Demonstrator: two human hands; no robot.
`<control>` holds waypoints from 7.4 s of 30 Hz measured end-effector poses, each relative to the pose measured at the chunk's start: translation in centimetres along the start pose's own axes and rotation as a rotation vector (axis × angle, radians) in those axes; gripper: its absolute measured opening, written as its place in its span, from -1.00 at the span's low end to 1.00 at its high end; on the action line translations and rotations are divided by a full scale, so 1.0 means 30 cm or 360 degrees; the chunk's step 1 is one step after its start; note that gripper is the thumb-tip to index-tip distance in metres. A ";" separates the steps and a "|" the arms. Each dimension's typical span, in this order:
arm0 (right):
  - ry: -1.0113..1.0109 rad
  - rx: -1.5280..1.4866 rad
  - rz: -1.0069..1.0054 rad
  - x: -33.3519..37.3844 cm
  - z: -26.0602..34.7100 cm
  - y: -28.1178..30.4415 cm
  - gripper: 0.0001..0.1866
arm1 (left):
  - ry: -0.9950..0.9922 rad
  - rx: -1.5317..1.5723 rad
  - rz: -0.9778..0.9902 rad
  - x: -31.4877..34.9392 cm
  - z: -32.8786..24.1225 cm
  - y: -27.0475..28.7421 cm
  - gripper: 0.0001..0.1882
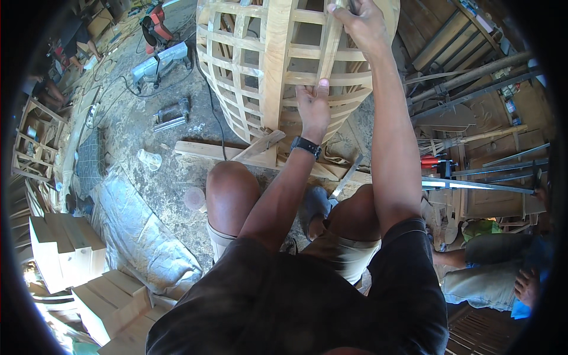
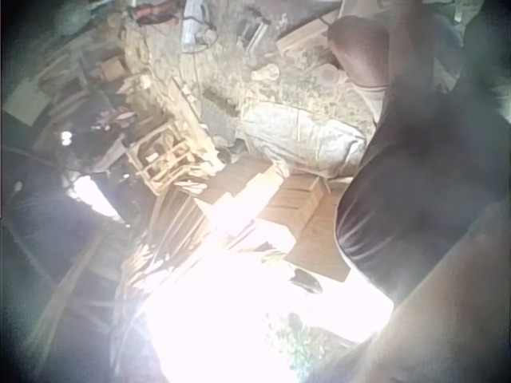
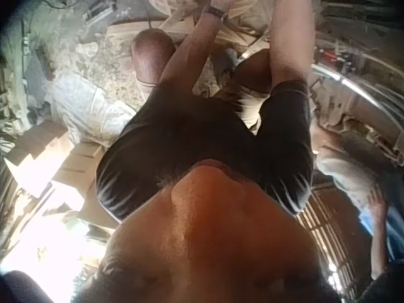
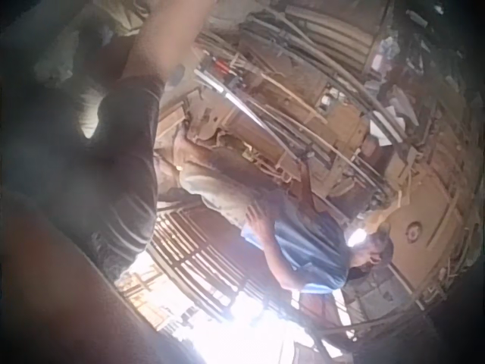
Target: The person constructs a curved wooden furniture piece by measuring a slat with a square, marking it with a pencil, and positioning it against the circular frame.
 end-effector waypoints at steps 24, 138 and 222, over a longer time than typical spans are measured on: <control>0.0041 -0.0010 0.0097 -0.010 -0.035 0.008 -0.73 | -0.0103 0.0073 0.0007 -0.014 0.012 -0.003 -0.71; -0.0861 0.0940 0.0905 0.756 0.184 -0.062 -0.31 | -0.0801 -0.0465 -0.0300 0.007 -0.121 0.048 -0.67; -0.0142 0.0345 0.0310 0.415 0.053 -0.040 -0.72 | -0.0417 -0.0974 0.0003 0.004 -0.142 0.067 -0.45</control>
Point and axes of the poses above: each hand's wrist, its own x-axis away from the middle knuckle, its own y-axis out of the back of the hand, z = x × y, the point moved 7 cm from there along -x, towards the middle knuckle, and after that the axes turned 15 degrees about -x, right-handed, at the moved point
